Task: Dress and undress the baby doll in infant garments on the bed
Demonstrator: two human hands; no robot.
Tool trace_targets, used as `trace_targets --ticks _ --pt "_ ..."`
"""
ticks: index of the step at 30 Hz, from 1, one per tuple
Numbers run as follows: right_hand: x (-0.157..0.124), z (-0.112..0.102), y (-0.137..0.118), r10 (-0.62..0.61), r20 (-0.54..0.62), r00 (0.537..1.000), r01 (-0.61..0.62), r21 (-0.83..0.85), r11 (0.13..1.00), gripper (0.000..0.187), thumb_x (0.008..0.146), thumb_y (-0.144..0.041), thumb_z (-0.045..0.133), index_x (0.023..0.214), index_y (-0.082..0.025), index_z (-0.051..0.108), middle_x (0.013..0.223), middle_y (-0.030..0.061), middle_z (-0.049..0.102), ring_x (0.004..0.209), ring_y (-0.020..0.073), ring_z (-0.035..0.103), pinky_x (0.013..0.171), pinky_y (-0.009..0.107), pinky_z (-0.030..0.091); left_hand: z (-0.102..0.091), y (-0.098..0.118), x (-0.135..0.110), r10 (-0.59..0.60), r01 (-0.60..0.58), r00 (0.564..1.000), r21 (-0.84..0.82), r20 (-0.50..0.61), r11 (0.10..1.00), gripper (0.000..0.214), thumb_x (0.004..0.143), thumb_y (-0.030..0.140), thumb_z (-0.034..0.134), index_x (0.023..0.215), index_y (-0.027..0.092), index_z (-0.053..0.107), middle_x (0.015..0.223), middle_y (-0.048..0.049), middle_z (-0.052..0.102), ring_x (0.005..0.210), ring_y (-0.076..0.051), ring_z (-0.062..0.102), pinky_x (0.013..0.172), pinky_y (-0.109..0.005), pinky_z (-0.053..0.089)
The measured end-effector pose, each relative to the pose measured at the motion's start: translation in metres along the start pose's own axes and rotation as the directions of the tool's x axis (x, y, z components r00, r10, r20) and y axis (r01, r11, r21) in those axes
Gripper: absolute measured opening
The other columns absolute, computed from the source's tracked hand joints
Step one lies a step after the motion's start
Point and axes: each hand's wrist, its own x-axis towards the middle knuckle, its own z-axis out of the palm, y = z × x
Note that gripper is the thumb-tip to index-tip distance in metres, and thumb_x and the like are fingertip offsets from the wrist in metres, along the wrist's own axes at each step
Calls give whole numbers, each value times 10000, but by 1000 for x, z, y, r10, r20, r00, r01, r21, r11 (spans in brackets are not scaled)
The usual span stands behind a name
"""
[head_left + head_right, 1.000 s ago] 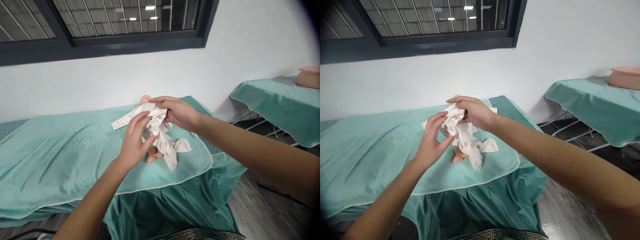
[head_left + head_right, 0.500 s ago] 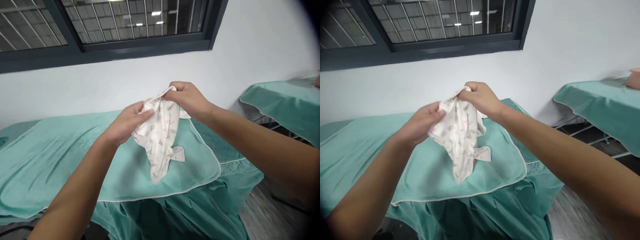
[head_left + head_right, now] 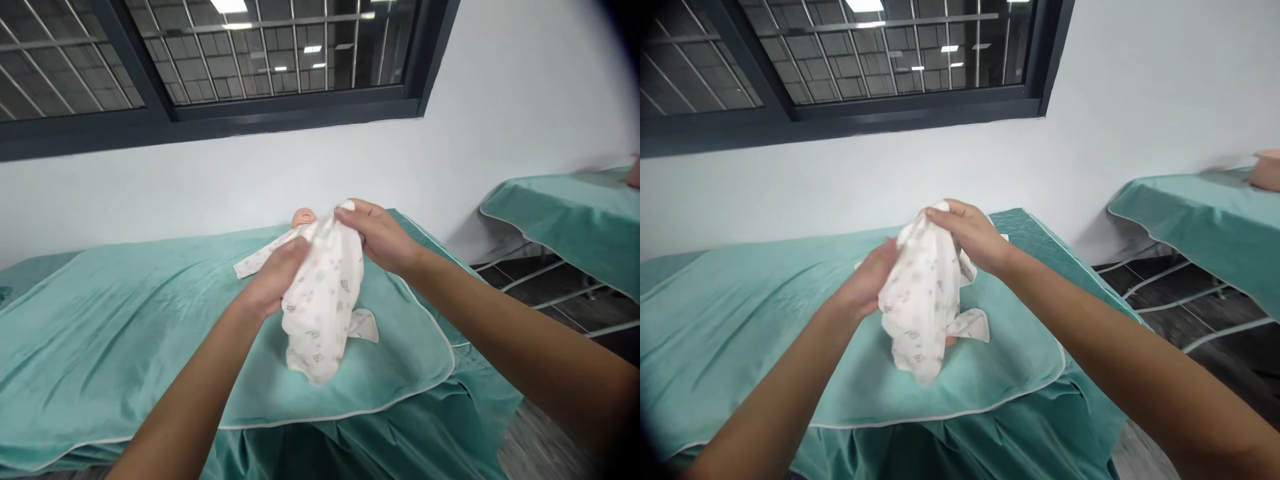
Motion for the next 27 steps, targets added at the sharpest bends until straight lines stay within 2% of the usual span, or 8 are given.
trace_targets --ticks 3,7,10,14,16,19,23,27 --pt "5 5 2 -43 -62 997 44 13 999 337 848 -510 679 777 -192 594 682 -29 551 593 88 489 537 213 379 3 0 -4 -212 228 944 -33 252 973 432 740 467 794 989 123 720 885 -116 738 816 -286 719 679 -362 577" --pt "-3 2 11 37 132 990 -29 -62 998 308 849 -474 692 790 -185 605 697 -35 539 607 80 477 547 207 370 -9 0 1 -60 64 998 -361 22 930 395 817 437 726 1086 150 685 948 -86 741 878 -257 721 772 -349 585" --pt "-10 3 19 179 348 920 -127 -167 978 313 828 -470 711 800 -174 615 704 -24 560 627 97 504 567 220 393 -16 -9 3 -84 63 996 -493 -21 868 424 837 493 689 1081 146 677 966 -95 744 931 -260 716 830 -352 578" --pt "-4 16 23 59 68 996 -55 -64 996 285 857 -475 659 857 -192 620 749 -20 571 658 109 513 599 229 415 -12 -20 -4 -175 221 973 -394 150 892 574 745 555 759 1130 138 677 988 -119 749 920 -279 712 769 -335 564" --pt "1 23 22 -16 -97 995 15 -13 1000 250 864 -453 653 831 -210 600 722 -34 539 629 100 480 575 218 393 -9 -18 -9 -224 287 937 -228 267 931 583 671 450 851 1133 137 686 1013 -116 748 912 -277 707 741 -317 552" --pt "5 27 18 -59 -147 987 63 26 998 243 870 -439 653 813 -212 589 727 -40 529 625 89 462 576 209 382 -7 -10 -12 -222 268 939 -156 264 951 448 696 341 848 1067 131 709 967 -98 748 849 -240 705 730 -304 545" --pt "-2 22 14 77 76 994 -70 -91 993 305 840 -487 682 864 -193 606 792 -22 595 680 103 519 606 218 405 -10 -6 -11 -108 113 994 -397 35 911 348 787 383 762 1029 141 702 878 -66 737 749 -191 692 692 -280 537" --pt "-9 21 16 230 319 920 -138 -286 948 325 788 -451 735 920 -164 658 855 8 650 777 142 575 675 244 442 -8 -17 -9 -147 88 985 -480 -88 873 323 767 337 766 1012 142 687 906 -65 742 808 -205 702 700 -267 527"
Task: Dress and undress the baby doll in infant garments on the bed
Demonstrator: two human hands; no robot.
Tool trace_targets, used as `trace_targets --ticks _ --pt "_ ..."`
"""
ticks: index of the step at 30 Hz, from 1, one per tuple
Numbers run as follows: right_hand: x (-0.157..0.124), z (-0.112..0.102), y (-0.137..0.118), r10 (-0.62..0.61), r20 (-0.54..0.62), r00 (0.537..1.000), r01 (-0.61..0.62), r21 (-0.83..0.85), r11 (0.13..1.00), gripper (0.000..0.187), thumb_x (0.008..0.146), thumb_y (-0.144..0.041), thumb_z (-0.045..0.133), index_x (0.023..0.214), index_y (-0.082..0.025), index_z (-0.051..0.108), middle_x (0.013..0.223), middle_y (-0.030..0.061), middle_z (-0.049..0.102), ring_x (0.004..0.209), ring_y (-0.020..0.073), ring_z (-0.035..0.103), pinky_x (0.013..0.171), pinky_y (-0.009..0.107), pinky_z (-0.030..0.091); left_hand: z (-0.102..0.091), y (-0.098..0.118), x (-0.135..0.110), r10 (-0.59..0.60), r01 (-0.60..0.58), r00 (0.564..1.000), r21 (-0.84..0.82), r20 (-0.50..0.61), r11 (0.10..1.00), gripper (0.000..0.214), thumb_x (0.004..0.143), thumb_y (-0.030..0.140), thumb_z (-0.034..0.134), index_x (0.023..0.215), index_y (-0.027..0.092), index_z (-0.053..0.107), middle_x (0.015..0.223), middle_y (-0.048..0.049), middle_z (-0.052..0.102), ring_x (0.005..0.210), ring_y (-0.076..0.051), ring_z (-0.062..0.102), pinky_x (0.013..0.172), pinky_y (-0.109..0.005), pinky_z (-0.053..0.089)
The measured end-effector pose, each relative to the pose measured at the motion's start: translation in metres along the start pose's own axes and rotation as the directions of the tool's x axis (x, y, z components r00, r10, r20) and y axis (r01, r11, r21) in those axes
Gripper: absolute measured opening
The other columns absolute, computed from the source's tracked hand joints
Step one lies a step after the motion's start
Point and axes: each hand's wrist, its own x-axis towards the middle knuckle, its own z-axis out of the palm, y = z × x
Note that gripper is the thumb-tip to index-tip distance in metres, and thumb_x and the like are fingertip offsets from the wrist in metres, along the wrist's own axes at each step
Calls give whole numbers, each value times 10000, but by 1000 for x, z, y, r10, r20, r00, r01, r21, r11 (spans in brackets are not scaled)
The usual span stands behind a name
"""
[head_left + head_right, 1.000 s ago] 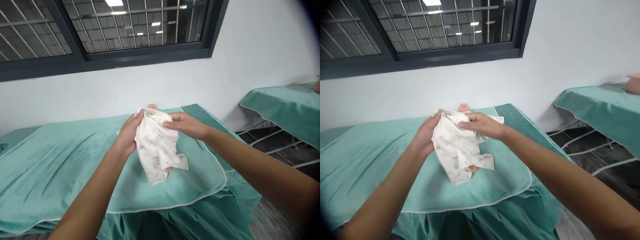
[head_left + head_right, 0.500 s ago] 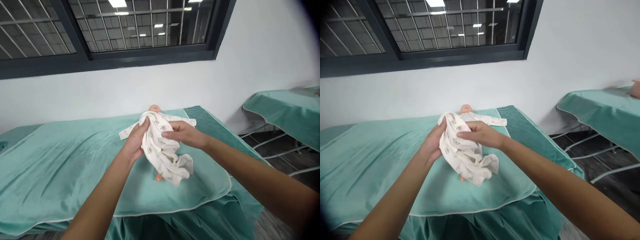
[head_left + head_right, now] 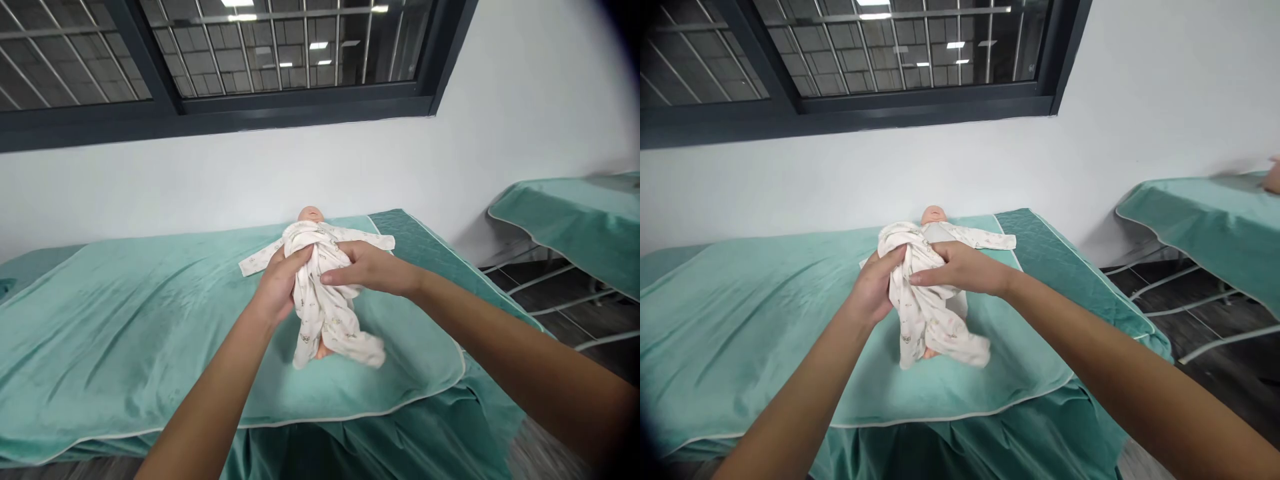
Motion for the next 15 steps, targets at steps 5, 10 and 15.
trace_targets --ticks 5,10,15 --pt "6 4 2 -76 -385 920 56 -64 996 180 845 -361 610 887 -192 655 912 9 656 833 155 574 695 248 446 7 -19 -7 -114 113 994 97 0 989 493 792 472 736 1151 140 675 905 -86 752 781 -229 702 719 -316 526" --pt "8 -2 8 -8 -529 849 110 162 981 87 816 -290 595 837 -210 622 805 7 624 717 144 542 606 246 425 11 -15 -13 -201 167 971 238 127 957 517 677 340 857 1118 123 697 921 -96 756 799 -235 703 757 -324 535" --pt "2 2 18 36 -253 967 64 375 925 293 834 -360 662 1072 -189 659 948 42 691 799 164 617 674 262 483 4 -10 0 -48 48 998 -2 33 999 485 722 332 812 1142 132 675 1040 -117 749 861 -237 719 778 -320 553"
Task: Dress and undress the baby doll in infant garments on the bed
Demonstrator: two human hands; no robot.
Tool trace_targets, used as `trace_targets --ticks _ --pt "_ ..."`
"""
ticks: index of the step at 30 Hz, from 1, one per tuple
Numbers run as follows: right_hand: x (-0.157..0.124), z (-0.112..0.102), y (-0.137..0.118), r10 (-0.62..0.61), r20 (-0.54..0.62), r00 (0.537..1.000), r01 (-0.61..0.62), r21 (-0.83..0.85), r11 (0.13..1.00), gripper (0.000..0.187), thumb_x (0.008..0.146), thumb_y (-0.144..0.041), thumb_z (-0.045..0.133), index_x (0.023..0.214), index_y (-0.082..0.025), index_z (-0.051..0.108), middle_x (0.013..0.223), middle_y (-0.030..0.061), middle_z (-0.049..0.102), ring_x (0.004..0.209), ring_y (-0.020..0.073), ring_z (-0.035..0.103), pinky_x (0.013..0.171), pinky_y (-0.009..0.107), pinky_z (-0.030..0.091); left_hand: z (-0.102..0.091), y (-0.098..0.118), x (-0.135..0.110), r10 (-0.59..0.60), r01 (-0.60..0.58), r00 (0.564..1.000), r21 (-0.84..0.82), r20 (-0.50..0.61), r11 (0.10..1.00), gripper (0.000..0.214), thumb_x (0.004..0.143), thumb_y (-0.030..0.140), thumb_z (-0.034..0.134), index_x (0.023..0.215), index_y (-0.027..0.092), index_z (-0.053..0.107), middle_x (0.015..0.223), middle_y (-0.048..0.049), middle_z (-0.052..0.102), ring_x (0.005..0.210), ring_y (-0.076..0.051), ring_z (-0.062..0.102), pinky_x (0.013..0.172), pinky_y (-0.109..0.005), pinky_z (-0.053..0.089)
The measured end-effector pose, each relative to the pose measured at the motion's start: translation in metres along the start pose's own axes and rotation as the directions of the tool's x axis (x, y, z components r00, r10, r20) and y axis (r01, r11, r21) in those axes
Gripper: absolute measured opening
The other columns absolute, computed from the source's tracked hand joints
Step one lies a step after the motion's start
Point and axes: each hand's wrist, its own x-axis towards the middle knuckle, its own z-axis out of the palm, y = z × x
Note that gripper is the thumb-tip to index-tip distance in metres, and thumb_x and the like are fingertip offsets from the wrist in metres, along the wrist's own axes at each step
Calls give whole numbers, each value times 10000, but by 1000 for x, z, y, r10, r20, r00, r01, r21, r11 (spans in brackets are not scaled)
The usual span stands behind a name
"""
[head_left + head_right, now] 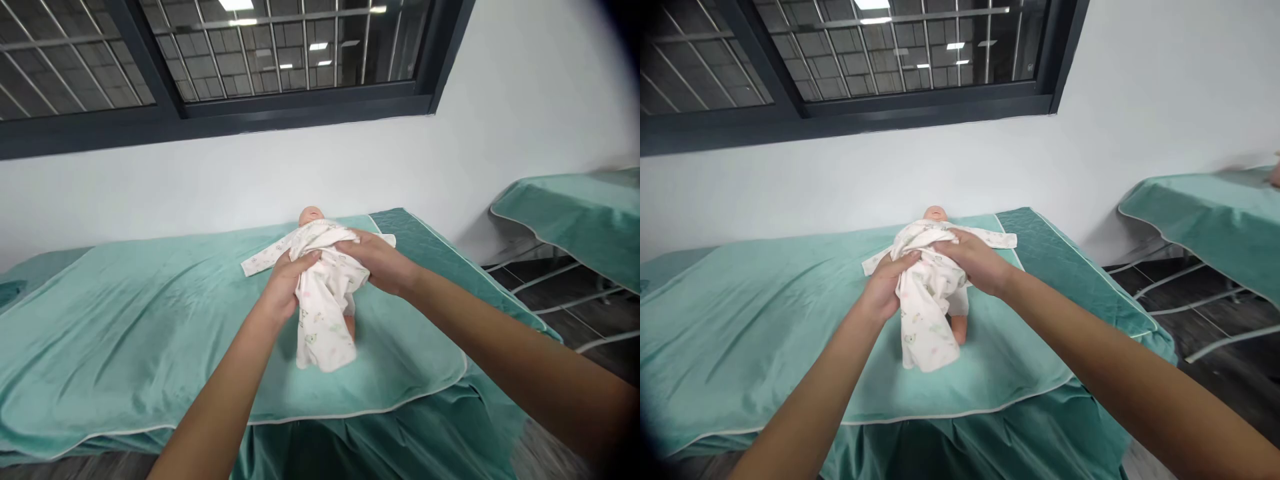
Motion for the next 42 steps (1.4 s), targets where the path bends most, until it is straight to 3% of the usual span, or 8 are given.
trace_targets --ticks 4,13,17,22,26,30,36,42 --pt "-6 8 8 142 156 977 -122 -132 984 387 769 -374 761 1079 -154 690 980 62 724 913 205 661 783 301 514 -3 -5 3 -27 27 1000 12 1 1000 458 728 340 804 1117 133 679 952 -101 760 796 -241 726 727 -328 561" --pt "0 -11 21 13 -226 974 19 140 990 286 805 -312 640 1067 -224 713 1027 34 749 927 230 685 771 315 540 -10 -28 -17 -309 269 932 212 189 940 575 638 326 879 1140 116 693 1001 -137 755 865 -265 719 758 -328 548" --pt "-11 -14 35 102 -171 980 -50 285 957 331 797 -344 686 1101 -213 708 950 45 758 891 237 699 777 331 553 -2 -28 -17 -251 239 961 112 114 965 602 677 322 853 1213 128 659 1044 -145 748 858 -274 726 759 -359 563" --pt "-28 -6 59 231 107 967 -249 220 943 492 751 -377 791 1189 -189 669 1040 76 745 910 218 698 847 351 544 6 -37 -7 -185 184 982 -42 -26 982 615 678 353 846 1214 122 651 1024 -140 749 875 -276 727 800 -374 567" --pt "-26 -11 71 199 -25 980 -189 225 956 467 789 -433 750 1158 -157 679 1064 95 735 914 202 682 819 310 531 -3 -50 -3 -315 315 949 16 -17 949 543 698 373 830 1143 102 676 919 -139 751 776 -247 717 729 -358 563" --pt "-28 -24 83 237 -170 956 -205 186 961 430 750 -448 759 1062 -156 708 993 81 745 838 200 673 721 286 522 -15 -55 -12 -489 444 869 313 79 840 503 716 459 796 1054 97 708 806 -133 737 627 -226 669 567 -327 501" --pt "-70 -8 114 303 -97 948 -261 305 916 482 771 -483 747 1110 -145 693 1063 107 734 934 250 694 892 386 525 -19 -48 -26 -408 268 909 626 88 732 327 773 360 701 1045 181 729 1004 -68 758 893 -261 691 777 -342 502" --pt "-100 3 157 226 -345 911 -254 -36 967 408 798 -460 705 1120 -210 686 1114 85 728 1048 310 660 963 456 488 -7 -64 -31 -326 -10 941 967 95 253 198 819 258 565 915 196 727 985 -105 748 904 -285 679 773 -341 459"
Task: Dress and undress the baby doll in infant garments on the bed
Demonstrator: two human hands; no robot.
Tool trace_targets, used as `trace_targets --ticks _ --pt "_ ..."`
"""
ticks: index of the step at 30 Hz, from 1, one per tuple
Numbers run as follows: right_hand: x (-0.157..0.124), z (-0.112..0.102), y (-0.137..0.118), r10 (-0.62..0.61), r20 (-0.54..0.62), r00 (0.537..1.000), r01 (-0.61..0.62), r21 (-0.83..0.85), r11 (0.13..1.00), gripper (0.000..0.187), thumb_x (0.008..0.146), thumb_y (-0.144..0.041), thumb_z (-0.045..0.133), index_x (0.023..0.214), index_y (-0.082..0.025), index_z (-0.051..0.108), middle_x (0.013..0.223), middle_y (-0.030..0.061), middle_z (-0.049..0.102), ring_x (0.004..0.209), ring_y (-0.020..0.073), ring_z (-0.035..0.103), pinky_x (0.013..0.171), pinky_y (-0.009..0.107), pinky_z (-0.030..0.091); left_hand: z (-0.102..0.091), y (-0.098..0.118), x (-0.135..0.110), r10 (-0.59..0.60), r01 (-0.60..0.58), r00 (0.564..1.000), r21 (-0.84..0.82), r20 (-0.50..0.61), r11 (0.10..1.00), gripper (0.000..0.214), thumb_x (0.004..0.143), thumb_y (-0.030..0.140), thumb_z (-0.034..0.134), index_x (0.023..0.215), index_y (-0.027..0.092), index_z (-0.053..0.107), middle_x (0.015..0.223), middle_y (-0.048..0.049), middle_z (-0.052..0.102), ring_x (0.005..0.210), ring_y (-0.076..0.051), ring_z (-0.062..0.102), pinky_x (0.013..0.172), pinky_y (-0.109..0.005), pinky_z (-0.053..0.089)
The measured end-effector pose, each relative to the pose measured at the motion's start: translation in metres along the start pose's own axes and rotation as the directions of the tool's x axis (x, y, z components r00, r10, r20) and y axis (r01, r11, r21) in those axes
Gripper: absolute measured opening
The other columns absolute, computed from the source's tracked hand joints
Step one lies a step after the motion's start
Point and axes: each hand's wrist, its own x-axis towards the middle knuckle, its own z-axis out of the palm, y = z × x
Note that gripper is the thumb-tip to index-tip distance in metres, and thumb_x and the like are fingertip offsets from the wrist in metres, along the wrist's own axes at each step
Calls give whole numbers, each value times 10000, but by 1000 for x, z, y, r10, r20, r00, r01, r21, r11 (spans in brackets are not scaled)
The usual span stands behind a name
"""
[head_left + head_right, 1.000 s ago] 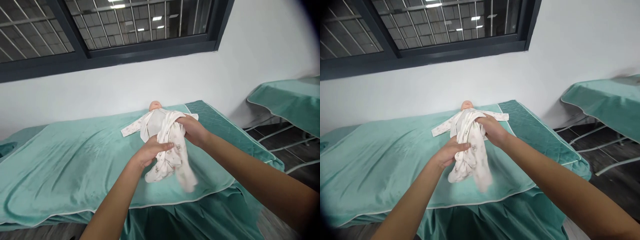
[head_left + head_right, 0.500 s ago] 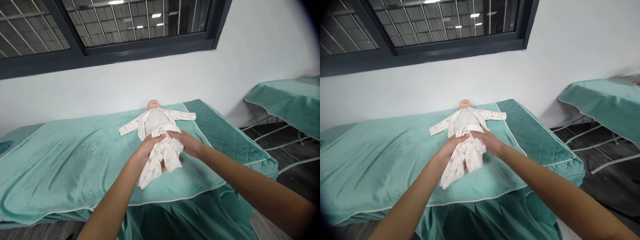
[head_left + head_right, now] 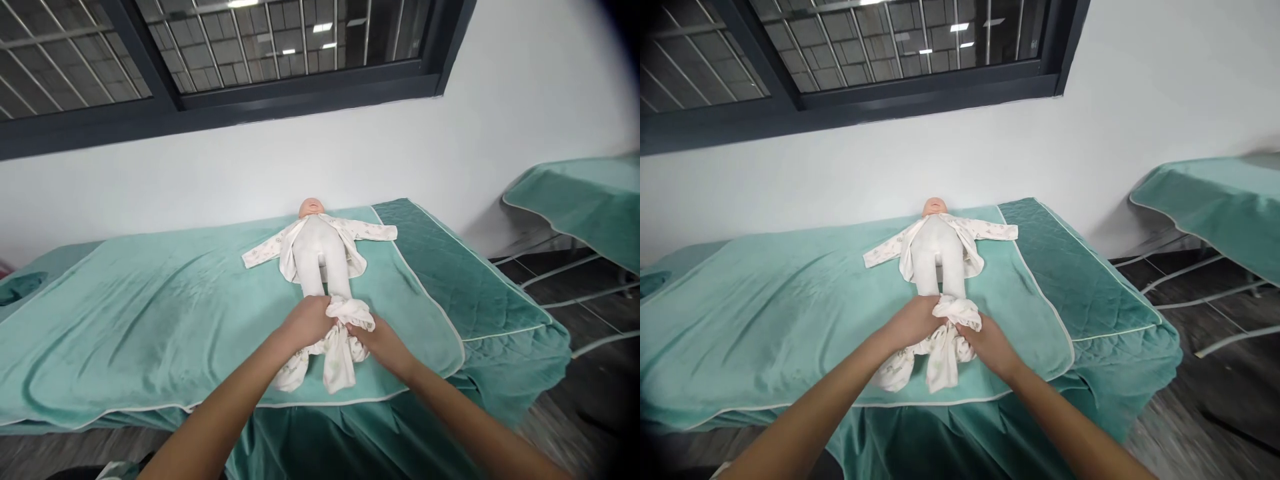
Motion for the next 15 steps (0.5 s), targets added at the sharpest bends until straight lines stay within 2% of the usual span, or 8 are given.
trace_targets --ticks 4,8,11,15 --pt "2 -2 11 -96 -98 990 72 -228 971 359 889 -485 567 1127 -242 684 1128 82 724 1049 318 657 930 462 487 20 12 6 -55 52 999 299 0 953 257 873 292 508 1009 163 684 938 -180 718 825 -313 681 678 -354 440" --pt "1 -2 11 -141 -100 985 98 -350 932 354 924 -466 503 1149 -255 678 1145 92 716 1056 332 655 891 457 483 28 19 8 -74 67 997 384 3 921 284 892 284 473 1055 133 650 958 -213 706 829 -326 682 670 -363 433" --pt "0 -2 12 -136 -121 983 84 -366 927 350 933 -459 488 1152 -245 657 1129 99 711 1048 337 650 886 468 482 22 19 5 -72 51 996 296 59 954 314 915 358 440 1036 160 652 960 -189 715 827 -329 676 651 -361 428" --pt "3 -2 13 -149 -141 979 123 -180 976 376 943 -470 494 1235 -264 610 1225 82 669 1128 301 616 1002 468 456 11 19 2 10 -7 999 -64 40 998 302 917 428 458 977 221 669 1013 -91 734 894 -287 670 700 -335 449"
